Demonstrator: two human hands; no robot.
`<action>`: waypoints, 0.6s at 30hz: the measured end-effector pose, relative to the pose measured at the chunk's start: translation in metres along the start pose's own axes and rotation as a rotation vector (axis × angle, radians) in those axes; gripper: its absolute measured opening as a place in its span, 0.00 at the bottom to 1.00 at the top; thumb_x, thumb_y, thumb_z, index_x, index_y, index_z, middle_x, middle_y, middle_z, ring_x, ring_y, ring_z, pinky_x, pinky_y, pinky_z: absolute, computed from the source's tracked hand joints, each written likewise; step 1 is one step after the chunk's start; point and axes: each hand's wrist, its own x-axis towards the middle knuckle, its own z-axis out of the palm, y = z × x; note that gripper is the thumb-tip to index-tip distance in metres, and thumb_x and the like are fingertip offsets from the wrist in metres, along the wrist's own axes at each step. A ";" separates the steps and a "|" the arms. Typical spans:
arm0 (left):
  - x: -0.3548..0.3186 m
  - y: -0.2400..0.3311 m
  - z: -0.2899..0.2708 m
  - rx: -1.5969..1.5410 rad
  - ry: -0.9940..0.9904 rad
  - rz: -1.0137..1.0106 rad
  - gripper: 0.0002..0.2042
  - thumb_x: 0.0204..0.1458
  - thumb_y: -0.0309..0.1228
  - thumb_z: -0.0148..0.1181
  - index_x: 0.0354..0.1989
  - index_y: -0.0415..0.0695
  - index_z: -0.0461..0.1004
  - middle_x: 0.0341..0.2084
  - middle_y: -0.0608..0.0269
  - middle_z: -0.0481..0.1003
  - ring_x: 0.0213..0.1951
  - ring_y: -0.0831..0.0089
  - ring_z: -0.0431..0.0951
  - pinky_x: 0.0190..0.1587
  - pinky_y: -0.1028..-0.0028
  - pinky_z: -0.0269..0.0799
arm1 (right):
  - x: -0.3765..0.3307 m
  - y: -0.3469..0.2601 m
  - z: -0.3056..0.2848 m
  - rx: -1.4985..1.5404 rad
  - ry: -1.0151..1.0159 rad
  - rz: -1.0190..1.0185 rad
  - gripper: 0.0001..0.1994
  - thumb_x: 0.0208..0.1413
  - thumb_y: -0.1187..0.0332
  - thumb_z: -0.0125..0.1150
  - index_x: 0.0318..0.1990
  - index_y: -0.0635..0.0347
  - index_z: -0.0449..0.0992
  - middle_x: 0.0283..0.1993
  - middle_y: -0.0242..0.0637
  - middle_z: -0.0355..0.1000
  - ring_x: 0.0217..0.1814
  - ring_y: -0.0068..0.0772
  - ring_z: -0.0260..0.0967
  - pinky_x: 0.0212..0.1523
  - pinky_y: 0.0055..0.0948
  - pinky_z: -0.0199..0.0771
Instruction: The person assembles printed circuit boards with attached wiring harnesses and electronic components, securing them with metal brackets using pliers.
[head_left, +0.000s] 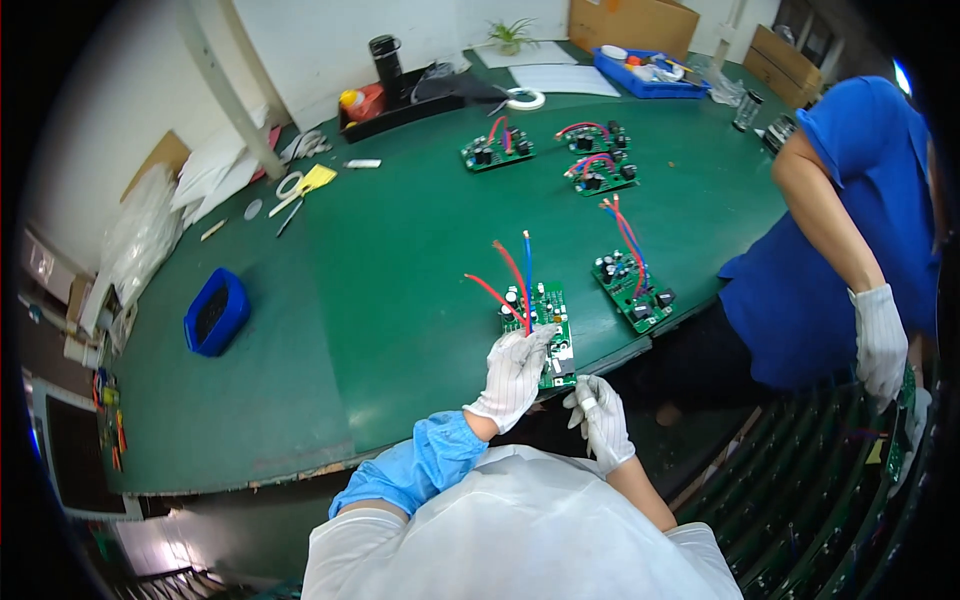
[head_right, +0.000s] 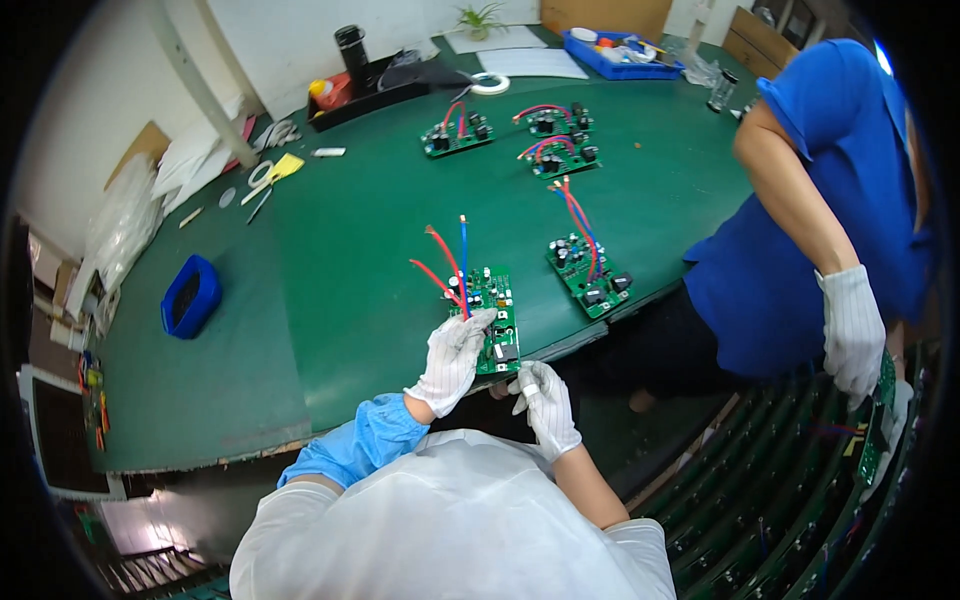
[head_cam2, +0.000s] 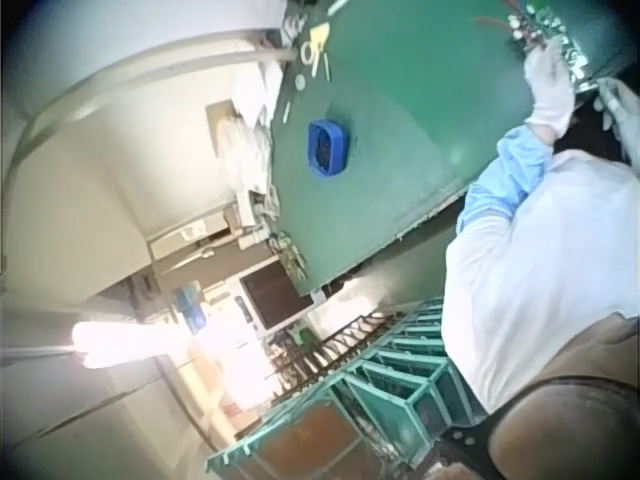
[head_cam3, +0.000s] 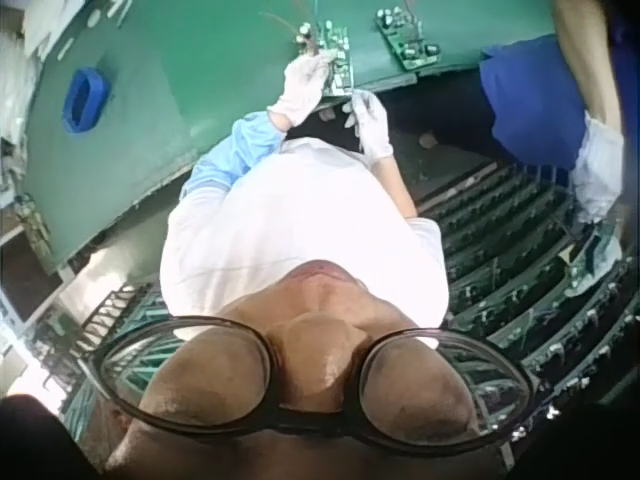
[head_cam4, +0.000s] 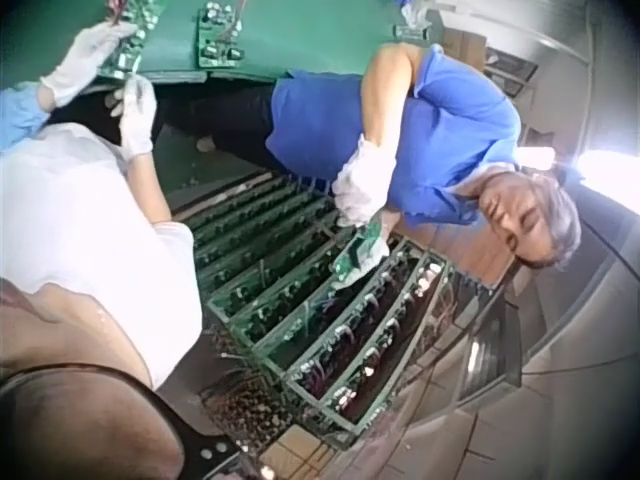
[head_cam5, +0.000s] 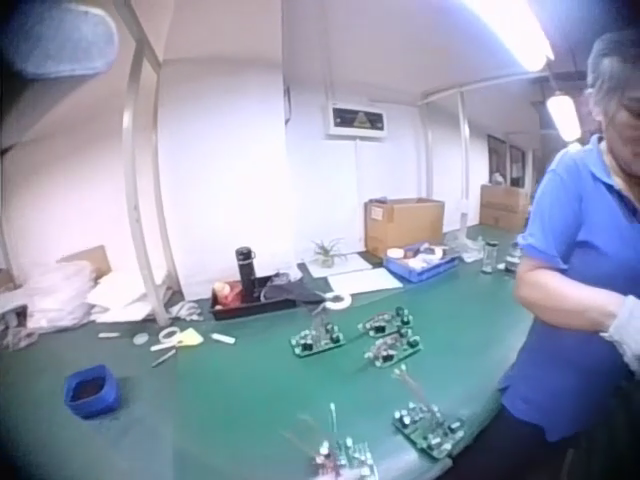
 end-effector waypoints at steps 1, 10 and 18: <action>0.004 0.000 0.008 0.023 -0.023 0.021 0.12 0.52 0.23 0.49 0.43 0.41 0.75 0.31 0.52 0.75 0.35 0.54 0.74 0.40 0.63 0.69 | -0.003 0.006 -0.001 0.021 0.024 -0.011 0.20 0.61 0.57 0.46 0.47 0.68 0.67 0.28 0.35 0.70 0.17 0.16 0.62 0.12 0.15 0.53; 0.037 -0.014 0.075 0.107 -0.195 0.058 0.20 0.59 0.35 0.44 0.59 0.43 0.63 0.48 0.47 0.70 0.46 0.55 0.73 0.48 0.67 0.68 | -0.019 0.018 -0.037 0.099 0.202 0.054 0.18 0.61 0.58 0.47 0.46 0.67 0.69 0.26 0.33 0.69 0.16 0.16 0.60 0.13 0.16 0.53; 0.036 -0.022 0.075 0.103 -0.298 -0.049 0.22 0.61 0.41 0.41 0.61 0.43 0.60 0.59 0.51 0.60 0.58 0.57 0.64 0.56 0.68 0.62 | -0.013 0.018 -0.027 0.067 0.081 0.080 0.16 0.60 0.62 0.48 0.44 0.70 0.70 0.27 0.37 0.69 0.18 0.20 0.62 0.17 0.19 0.62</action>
